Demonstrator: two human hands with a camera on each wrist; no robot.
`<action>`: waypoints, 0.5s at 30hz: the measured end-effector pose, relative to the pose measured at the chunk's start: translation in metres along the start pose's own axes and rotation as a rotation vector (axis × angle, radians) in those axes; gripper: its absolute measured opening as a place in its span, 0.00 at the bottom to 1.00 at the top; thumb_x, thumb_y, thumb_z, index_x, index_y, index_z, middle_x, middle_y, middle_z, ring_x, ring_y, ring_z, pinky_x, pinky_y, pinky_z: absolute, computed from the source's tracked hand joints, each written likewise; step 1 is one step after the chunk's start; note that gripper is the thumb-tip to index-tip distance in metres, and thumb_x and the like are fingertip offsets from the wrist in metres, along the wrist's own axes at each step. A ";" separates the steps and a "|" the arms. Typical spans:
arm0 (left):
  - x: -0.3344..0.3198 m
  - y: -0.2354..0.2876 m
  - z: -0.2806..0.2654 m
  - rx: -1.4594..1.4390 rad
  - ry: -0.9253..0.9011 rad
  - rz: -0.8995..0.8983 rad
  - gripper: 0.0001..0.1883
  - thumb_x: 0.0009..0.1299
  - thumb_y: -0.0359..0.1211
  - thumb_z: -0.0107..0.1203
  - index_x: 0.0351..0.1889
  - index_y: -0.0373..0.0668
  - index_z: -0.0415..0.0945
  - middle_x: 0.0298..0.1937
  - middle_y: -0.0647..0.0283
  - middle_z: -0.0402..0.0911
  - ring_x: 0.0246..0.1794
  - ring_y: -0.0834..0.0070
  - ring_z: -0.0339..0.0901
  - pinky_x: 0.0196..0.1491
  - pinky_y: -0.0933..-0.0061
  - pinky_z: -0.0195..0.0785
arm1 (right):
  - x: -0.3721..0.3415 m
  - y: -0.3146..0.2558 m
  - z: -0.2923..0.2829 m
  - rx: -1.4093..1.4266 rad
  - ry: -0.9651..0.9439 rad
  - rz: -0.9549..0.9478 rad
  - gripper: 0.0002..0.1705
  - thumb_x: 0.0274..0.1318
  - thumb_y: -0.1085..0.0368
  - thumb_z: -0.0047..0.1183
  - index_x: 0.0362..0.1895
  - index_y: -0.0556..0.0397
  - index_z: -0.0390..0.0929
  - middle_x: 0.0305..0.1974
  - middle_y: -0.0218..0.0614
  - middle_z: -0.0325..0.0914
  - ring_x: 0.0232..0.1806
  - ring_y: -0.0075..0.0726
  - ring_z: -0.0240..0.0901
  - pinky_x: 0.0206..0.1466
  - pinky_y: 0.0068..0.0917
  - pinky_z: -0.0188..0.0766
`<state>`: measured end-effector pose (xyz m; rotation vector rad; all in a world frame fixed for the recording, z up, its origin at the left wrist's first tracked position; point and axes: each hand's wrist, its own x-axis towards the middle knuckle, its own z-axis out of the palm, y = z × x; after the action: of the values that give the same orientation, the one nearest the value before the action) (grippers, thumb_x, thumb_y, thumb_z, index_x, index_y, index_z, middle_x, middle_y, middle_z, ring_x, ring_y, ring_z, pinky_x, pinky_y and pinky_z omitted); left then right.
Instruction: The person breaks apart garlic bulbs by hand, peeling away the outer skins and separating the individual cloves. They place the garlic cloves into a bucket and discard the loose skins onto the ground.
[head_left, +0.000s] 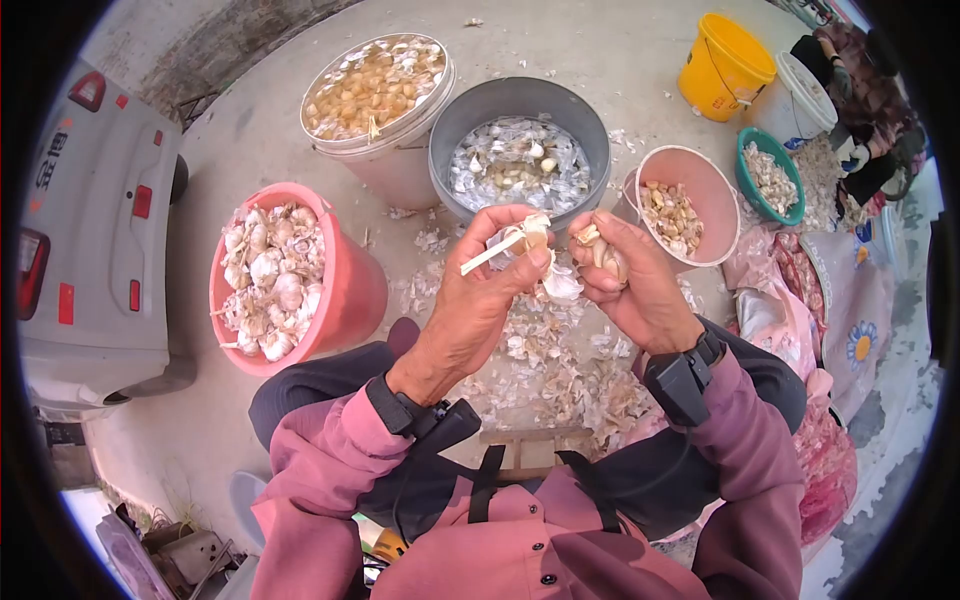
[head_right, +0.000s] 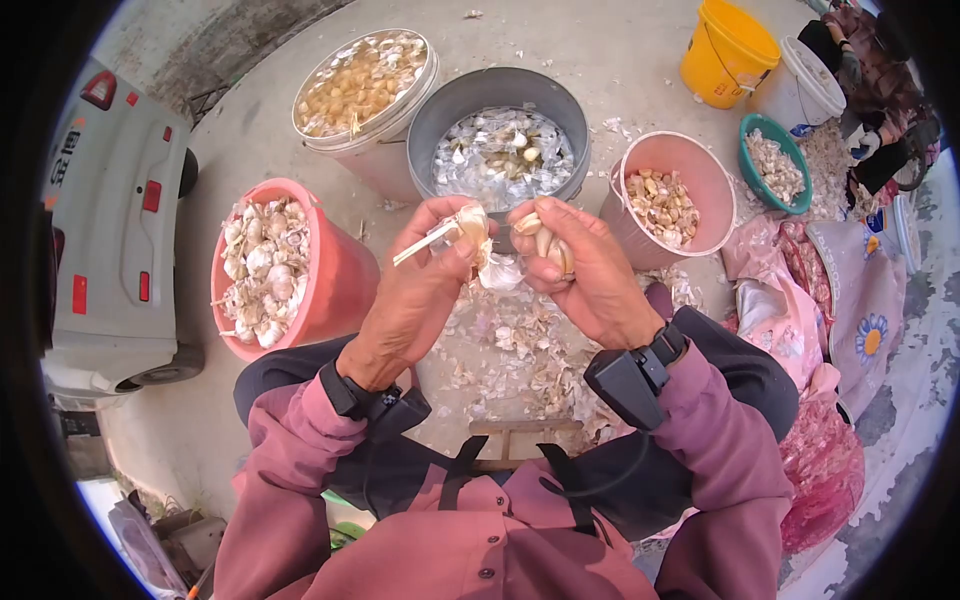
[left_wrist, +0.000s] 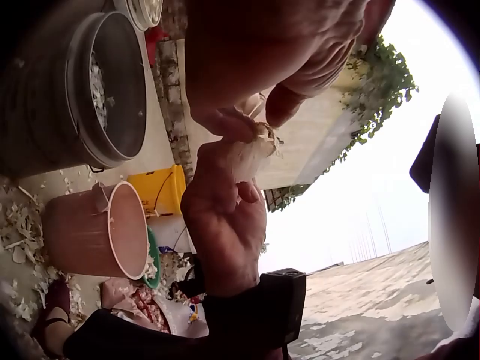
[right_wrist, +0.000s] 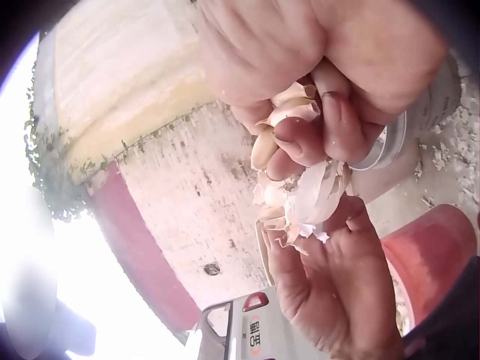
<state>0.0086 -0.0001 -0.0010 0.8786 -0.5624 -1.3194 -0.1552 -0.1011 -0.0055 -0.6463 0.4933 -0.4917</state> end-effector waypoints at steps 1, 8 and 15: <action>-0.001 -0.002 -0.003 -0.002 -0.006 0.002 0.18 0.70 0.29 0.60 0.56 0.42 0.70 0.47 0.68 0.78 0.42 0.86 0.72 0.42 0.81 0.66 | 0.000 0.001 -0.001 -0.004 0.001 -0.005 0.15 0.74 0.57 0.41 0.47 0.54 0.75 0.32 0.28 0.71 0.22 0.13 0.57 0.24 0.11 0.53; -0.002 -0.004 -0.005 0.150 0.053 -0.116 0.13 0.70 0.26 0.57 0.52 0.43 0.74 0.41 0.73 0.76 0.37 0.88 0.68 0.39 0.84 0.62 | 0.001 -0.003 -0.004 -0.041 0.030 -0.014 0.15 0.73 0.54 0.42 0.42 0.51 0.73 0.34 0.29 0.71 0.24 0.14 0.60 0.23 0.12 0.53; -0.004 -0.003 0.001 0.281 -0.010 -0.012 0.19 0.69 0.25 0.56 0.58 0.46 0.74 0.40 0.76 0.74 0.38 0.90 0.66 0.39 0.84 0.58 | 0.001 0.001 -0.013 0.049 -0.021 0.036 0.16 0.72 0.52 0.39 0.39 0.48 0.70 0.36 0.31 0.72 0.34 0.18 0.71 0.21 0.11 0.57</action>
<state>0.0049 0.0038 -0.0020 1.1067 -0.7640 -1.2748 -0.1615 -0.1072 -0.0154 -0.5941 0.4713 -0.4609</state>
